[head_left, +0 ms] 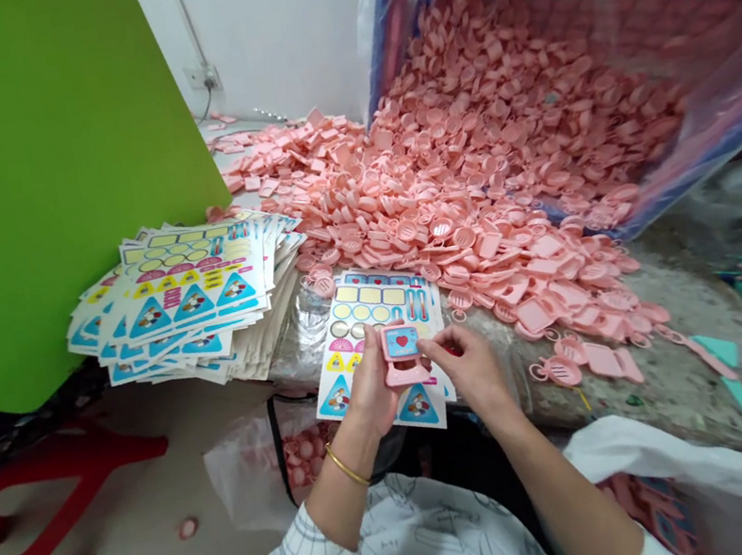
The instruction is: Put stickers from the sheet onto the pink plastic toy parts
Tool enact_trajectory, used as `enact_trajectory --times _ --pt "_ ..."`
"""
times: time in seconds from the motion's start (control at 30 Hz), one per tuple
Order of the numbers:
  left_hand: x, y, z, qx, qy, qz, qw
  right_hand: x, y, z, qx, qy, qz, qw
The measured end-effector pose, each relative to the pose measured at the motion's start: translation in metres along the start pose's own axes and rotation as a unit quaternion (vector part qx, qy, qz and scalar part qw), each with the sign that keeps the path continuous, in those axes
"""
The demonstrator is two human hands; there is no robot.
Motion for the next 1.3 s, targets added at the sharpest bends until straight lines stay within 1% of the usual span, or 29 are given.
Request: enact_trajectory --times 0.4,0.57,0.8,0.9,1.0,1.07,1.13,1.2,1.23,1.27,1.3 --pt "0.002 0.0 0.004 0.0 -0.012 -0.012 1.0 -0.003 -0.001 -0.005 -0.01 -0.004 0.006 1.0" --pt "0.006 -0.001 0.006 -0.006 -0.006 -0.02 1.0 -0.003 -0.004 -0.005 -0.013 -0.01 0.008 1.0" --pt "0.012 0.0 0.007 -0.056 0.002 -0.04 0.998 -0.002 -0.004 -0.01 -0.01 -0.023 0.012 1.0" --pt "0.013 -0.001 0.006 -0.086 0.026 -0.057 0.994 -0.001 -0.008 -0.001 0.021 -0.068 0.018 0.997" --pt "0.013 -0.002 0.005 -0.094 0.05 -0.067 0.992 0.003 -0.021 0.02 0.093 -0.182 0.019 0.979" --pt "0.016 -0.005 0.002 -0.096 0.063 -0.079 0.99 0.013 -0.032 0.029 0.134 -0.257 0.017 0.957" --pt "0.021 -0.01 -0.003 -0.105 0.08 -0.103 0.986 0.035 -0.037 0.024 0.145 -0.31 0.021 0.939" --pt "0.019 -0.015 -0.001 -0.084 0.105 -0.109 0.985 0.073 -0.034 0.003 0.116 -0.361 0.03 0.925" --pt "0.014 -0.018 0.007 -0.055 0.121 -0.098 0.986 0.098 -0.03 -0.012 0.088 -0.389 0.031 0.916" --pt "0.004 -0.023 0.022 -0.013 0.137 -0.074 0.988 0.124 -0.025 -0.029 0.051 -0.419 0.031 0.906" --pt "-0.01 -0.03 0.043 0.038 0.15 -0.038 0.987 0.15 -0.019 -0.044 0.018 -0.45 0.027 0.892"
Point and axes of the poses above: each hand's wrist, its own y-axis towards the middle knuckle, its own x-axis out of the back of the hand, z = x × y, the point moved 8 cm from there along y, towards the middle knuckle, and after that the axes turned 2 degrees about x, right-handed, at the moved point
